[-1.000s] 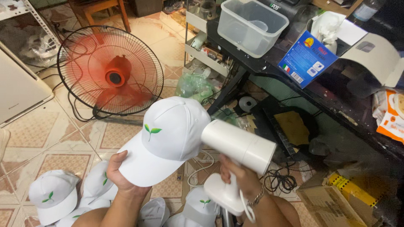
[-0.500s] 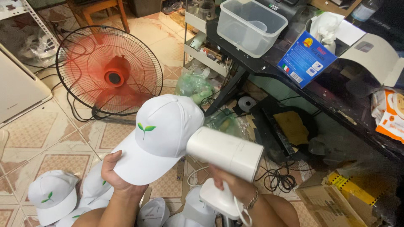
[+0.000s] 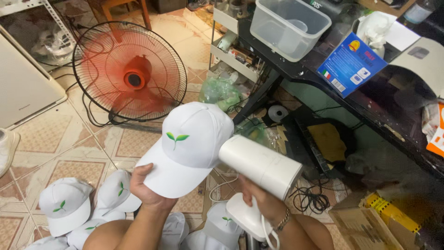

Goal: The person sits on the floor and repeatedly finishes white baseball caps by stuffing them with a cloth, applying heat with a hair dryer, spraying with an aerosol can, and inserting a cardboard piece inside. The same sequence is performed on multiple caps.

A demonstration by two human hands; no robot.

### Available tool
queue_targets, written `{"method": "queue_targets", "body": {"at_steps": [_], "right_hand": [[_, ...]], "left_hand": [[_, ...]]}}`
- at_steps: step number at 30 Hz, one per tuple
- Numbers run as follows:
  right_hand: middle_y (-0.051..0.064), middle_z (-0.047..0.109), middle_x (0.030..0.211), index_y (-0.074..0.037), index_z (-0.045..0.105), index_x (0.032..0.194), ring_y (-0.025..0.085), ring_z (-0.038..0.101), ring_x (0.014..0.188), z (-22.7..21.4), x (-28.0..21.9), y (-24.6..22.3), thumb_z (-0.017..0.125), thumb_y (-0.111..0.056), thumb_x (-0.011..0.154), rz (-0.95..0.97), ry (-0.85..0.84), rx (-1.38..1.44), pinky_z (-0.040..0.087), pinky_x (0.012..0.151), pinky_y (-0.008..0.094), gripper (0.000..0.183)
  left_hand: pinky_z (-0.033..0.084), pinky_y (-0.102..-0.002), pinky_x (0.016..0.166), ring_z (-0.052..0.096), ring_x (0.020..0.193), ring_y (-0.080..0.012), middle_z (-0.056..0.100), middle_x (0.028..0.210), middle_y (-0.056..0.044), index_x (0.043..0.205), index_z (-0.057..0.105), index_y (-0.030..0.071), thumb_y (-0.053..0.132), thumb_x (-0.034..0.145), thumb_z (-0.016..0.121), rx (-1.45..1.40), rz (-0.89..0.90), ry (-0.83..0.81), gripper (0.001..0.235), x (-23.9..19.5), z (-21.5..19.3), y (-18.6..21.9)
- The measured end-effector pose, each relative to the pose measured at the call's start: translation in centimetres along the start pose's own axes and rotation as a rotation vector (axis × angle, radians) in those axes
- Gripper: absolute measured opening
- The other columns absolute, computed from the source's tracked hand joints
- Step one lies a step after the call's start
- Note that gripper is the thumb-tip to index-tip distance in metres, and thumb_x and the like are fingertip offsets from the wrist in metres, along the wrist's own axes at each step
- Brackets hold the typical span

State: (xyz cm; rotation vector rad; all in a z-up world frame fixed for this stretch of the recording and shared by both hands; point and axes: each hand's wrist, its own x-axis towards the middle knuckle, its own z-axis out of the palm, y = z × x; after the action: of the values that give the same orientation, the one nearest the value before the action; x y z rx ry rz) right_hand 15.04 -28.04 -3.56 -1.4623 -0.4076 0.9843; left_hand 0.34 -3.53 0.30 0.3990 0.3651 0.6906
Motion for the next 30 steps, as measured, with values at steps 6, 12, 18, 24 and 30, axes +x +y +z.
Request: {"method": "queue_targets", "body": {"at_steps": [6,12,18,24,30], "right_hand": [[-0.003,0.058,0.058,-0.017,0.067,0.101,0.007,0.053,0.047,1.8,0.0,0.2,0.066,-0.029,0.087,0.008,0.093,-0.444,0.046,0.046,0.026,0.019],[0.0,0.059,0.056,0.0,0.069,0.08,0.01,0.054,0.047,2.1,0.1,0.3,0.066,-0.034,0.099,0.124,0.204,-0.355,0.05,0.049,0.028,0.038],[-0.006,0.06,0.059,-0.012,0.07,0.095,0.007,0.054,0.049,3.1,0.7,-0.4,0.063,-0.032,0.094,-0.031,0.076,-0.568,0.048,0.047,0.026,0.021],[0.0,0.057,0.056,-0.003,0.069,0.086,0.011,0.054,0.048,4.1,0.6,-1.7,0.069,-0.03,0.095,0.112,0.255,-0.294,0.048,0.047,0.028,0.029],[-0.002,0.051,0.058,-0.005,0.065,0.09,0.011,0.048,0.048,6.1,1.1,-2.0,0.066,-0.031,0.095,0.131,0.193,-0.066,0.039,0.045,0.029,0.027]], "left_hand": [[0.046,-0.049,0.106,0.06,0.121,-0.0373,0.061,0.132,-0.021,0.14,0.049,-0.005,0.025,0.079,0.053,0.016,0.064,-0.007,0.068,0.0,-1.6,-2.7],[0.048,-0.045,0.102,0.062,0.114,-0.0348,0.063,0.125,-0.021,0.134,0.05,-0.01,0.013,0.081,0.054,0.056,0.028,-0.056,0.058,-0.1,-3.7,-4.9],[0.05,-0.045,0.097,0.063,0.111,-0.0347,0.063,0.122,-0.021,0.133,0.051,-0.009,0.007,0.078,0.054,0.137,0.064,-0.157,0.057,-0.1,-3.5,-5.0],[0.051,-0.045,0.097,0.063,0.111,-0.0336,0.064,0.12,-0.02,0.131,0.052,-0.008,0.005,0.075,0.053,0.046,0.063,-0.102,0.058,0.3,-3.4,-4.9],[0.052,-0.044,0.095,0.064,0.107,-0.0337,0.066,0.115,-0.019,0.124,0.056,-0.009,-0.003,0.073,0.051,-0.01,0.138,-0.097,0.051,0.3,-4.1,-5.5]]}}
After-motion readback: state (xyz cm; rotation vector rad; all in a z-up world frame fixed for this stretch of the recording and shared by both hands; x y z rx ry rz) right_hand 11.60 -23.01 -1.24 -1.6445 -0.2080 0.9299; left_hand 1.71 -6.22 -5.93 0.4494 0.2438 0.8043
